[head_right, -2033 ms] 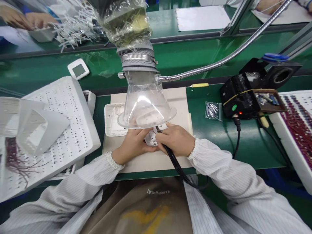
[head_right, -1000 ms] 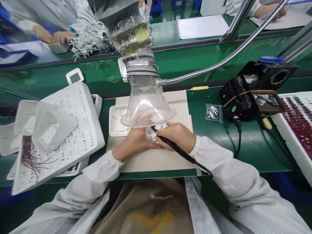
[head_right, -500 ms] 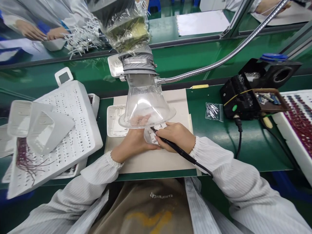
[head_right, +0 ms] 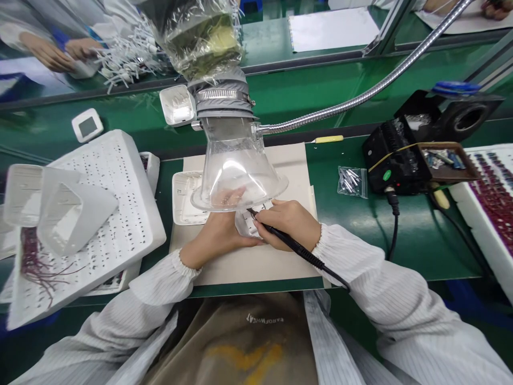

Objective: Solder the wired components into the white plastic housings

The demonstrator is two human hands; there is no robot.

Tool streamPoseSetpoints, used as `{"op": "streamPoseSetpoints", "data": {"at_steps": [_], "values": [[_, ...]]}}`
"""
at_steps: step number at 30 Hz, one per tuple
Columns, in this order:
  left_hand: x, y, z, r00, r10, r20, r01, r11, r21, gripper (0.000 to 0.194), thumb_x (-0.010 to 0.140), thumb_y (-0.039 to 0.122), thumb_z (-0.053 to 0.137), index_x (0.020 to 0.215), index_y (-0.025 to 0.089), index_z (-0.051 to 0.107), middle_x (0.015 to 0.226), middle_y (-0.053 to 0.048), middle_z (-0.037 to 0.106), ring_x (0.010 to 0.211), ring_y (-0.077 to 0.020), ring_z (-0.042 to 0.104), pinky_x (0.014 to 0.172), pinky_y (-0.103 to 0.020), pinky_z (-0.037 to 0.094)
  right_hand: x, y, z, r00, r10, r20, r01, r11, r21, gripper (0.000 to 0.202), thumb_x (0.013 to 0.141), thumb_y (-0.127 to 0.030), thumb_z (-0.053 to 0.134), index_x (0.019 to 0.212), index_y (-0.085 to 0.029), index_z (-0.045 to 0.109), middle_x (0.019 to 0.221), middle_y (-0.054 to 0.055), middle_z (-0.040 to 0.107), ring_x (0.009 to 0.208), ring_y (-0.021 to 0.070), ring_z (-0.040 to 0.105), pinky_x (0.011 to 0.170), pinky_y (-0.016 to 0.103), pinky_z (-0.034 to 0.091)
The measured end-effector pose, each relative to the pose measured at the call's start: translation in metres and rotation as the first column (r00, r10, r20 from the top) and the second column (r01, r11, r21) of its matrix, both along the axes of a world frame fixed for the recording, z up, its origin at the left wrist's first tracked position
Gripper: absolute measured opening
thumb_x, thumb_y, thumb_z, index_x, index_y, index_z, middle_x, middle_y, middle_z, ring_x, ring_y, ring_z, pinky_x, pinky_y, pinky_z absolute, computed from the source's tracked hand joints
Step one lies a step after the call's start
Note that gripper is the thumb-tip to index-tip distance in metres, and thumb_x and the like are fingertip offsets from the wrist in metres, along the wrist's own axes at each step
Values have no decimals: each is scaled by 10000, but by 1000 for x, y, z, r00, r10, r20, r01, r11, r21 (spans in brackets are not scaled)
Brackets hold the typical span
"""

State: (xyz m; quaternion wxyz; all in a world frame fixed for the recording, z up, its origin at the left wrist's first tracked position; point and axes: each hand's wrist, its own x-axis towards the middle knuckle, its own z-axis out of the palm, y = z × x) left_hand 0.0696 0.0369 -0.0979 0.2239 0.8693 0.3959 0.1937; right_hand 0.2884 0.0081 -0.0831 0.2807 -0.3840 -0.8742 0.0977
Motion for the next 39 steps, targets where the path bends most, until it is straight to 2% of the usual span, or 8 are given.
{"op": "streamPoseSetpoints", "data": {"at_steps": [4,12,27,30,33,37,39], "values": [[0,-2,1,1000,9,-14,-9,1000,15,1285,589,609,893,1576,287,136,1428,-165,429,1332,-413,416,1094,-595,373,0,0,0,1000,-19,4,19,1000,-23,278,983,-273,478,742,-192,591,655,-6,650,611,122,602,583,237,415],[0,-7,-5,999,31,-17,-30,998,48,1286,608,601,883,1580,302,96,1539,-163,329,1412,-418,332,1150,-606,307,-1,-1,3,998,-46,39,48,998,-43,292,981,-268,471,721,-189,579,642,-8,638,623,124,600,575,240,388],[0,-9,-2,999,32,-24,-32,999,26,1237,626,555,885,1562,285,123,1531,-169,337,1413,-412,334,1160,-610,280,-1,-1,4,994,-73,-83,60,986,-156,256,964,-254,507,737,-188,604,664,-6,665,620,113,624,580,215,415],[0,-9,-5,999,41,-21,-41,999,17,1243,616,564,889,1563,288,133,1535,-171,328,1422,-422,320,1163,-627,268,1,0,3,992,-67,-107,51,989,-139,249,959,-261,524,736,-189,610,659,-2,665,616,117,631,575,217,426],[0,-10,-8,997,66,-28,-65,998,22,1265,608,614,878,1572,279,130,1551,-185,298,1436,-446,286,1161,-658,254,5,0,2,973,-50,-226,33,996,-81,155,941,-258,571,808,-200,629,695,-7,690,614,117,654,570,217,468],[-3,-17,-7,996,78,-31,-74,988,133,1238,664,672,818,1577,211,121,1536,-232,308,1437,-456,289,1159,-657,282,15,0,-1,951,-46,-307,72,995,72,98,913,-222,576,823,-246,602,673,-6,684,602,148,661,614,285,555],[-9,-26,-3,996,70,-52,-59,981,183,1236,645,731,790,1568,185,175,1479,-238,393,1420,-472,312,1145,-661,314,20,0,-2,956,-24,-292,71,986,151,104,903,-202,559,829,-268,591,653,-11,671,593,166,652,694,340,600]]}}
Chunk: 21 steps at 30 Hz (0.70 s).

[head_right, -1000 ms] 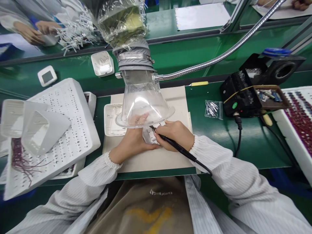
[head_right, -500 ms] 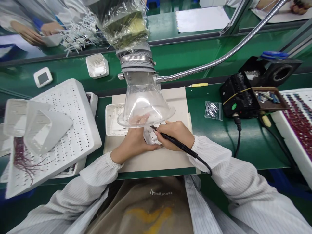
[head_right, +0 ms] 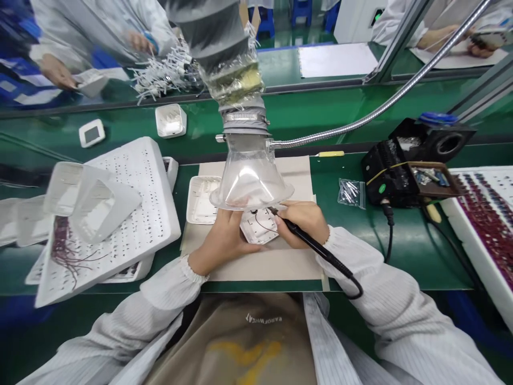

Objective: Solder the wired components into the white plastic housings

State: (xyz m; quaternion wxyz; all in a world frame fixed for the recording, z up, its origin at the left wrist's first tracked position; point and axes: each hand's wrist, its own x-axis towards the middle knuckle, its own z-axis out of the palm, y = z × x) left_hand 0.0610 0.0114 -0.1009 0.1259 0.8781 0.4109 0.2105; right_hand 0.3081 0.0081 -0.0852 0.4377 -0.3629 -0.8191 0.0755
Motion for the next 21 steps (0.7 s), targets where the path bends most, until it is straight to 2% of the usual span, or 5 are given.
{"op": "streamPoseSetpoints", "data": {"at_steps": [5,9,14,17,21], "values": [[-30,-30,5,991,-108,-75,116,987,109,817,817,519,763,1479,211,396,1145,-147,673,1200,-402,558,991,-599,498,8,6,0,998,24,65,-34,987,154,184,856,-157,613,1006,-264,609,719,13,686,609,202,643,660,382,601],[-70,-56,15,985,-165,-51,173,943,283,400,896,311,716,1264,242,577,862,-50,706,861,-257,637,745,-432,573,12,14,2,993,2,118,-20,989,146,212,856,-144,622,1036,-254,641,783,44,718,718,253,708,656,385,596],[-128,-79,66,1000,-12,29,-2,897,442,160,833,207,765,910,257,634,718,13,618,687,-176,545,586,-324,534,14,19,4,989,-53,136,29,985,171,162,875,-148,611,995,-244,661,866,54,747,782,263,740,702,376,616],[-145,-38,114,973,213,93,-232,862,451,126,859,288,735,849,251,615,707,11,571,620,-157,514,497,-288,459,14,20,6,986,-72,153,43,982,182,148,887,-164,599,1002,-233,661,857,55,743,763,260,744,675,362,620],[-120,95,157,882,448,-146,-407,880,244,449,875,329,705,1278,182,572,939,-71,666,874,-245,644,776,-393,544,15,21,3,983,-80,164,51,984,172,149,895,-205,598,1023,-248,661,874,48,745,721,256,742,660,356,630]]}}
